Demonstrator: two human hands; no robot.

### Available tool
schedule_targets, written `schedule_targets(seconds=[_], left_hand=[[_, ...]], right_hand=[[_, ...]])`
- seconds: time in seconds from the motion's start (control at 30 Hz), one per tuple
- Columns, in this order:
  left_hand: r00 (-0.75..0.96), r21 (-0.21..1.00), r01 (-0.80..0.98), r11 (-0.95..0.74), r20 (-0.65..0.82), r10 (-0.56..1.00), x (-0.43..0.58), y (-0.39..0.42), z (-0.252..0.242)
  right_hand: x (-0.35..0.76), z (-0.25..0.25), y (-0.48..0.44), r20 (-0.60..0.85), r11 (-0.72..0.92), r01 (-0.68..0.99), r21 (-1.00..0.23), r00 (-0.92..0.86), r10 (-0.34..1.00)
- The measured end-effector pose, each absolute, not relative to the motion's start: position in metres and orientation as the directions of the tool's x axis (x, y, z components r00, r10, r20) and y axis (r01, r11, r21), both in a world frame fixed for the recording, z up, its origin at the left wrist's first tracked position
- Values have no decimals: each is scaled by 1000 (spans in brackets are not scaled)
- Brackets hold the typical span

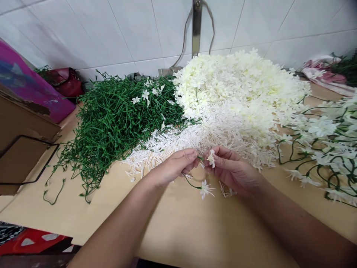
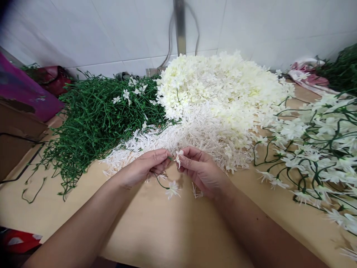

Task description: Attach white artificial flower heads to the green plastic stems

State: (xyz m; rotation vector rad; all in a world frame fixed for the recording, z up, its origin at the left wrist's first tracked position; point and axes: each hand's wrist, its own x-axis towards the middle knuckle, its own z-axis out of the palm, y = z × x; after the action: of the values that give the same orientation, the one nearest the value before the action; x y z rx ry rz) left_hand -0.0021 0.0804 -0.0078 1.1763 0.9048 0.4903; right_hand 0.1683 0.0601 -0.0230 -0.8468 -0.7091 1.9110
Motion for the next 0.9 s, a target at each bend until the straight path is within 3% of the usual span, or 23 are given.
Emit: schedule_targets(seconds=[0.23, 0.47, 0.73, 0.9], left_hand=[[569, 868, -118, 482, -339, 749, 6, 79, -12], [575, 797, -184, 576, -388, 720, 12, 77, -15], [555, 801, -185, 570, -393, 733, 14, 76, -14], [537, 831, -172, 529, -372, 757, 13, 77, -14]], right_hand=[[164, -25, 60, -287, -419, -570, -706, -311, 906], [161, -27, 60, -237, -366, -611, -702, -284, 929], [159, -33, 60, -161, -249, -565, -787, -202, 966], [158, -30, 60, -48, -97, -443, -891, -120, 992]])
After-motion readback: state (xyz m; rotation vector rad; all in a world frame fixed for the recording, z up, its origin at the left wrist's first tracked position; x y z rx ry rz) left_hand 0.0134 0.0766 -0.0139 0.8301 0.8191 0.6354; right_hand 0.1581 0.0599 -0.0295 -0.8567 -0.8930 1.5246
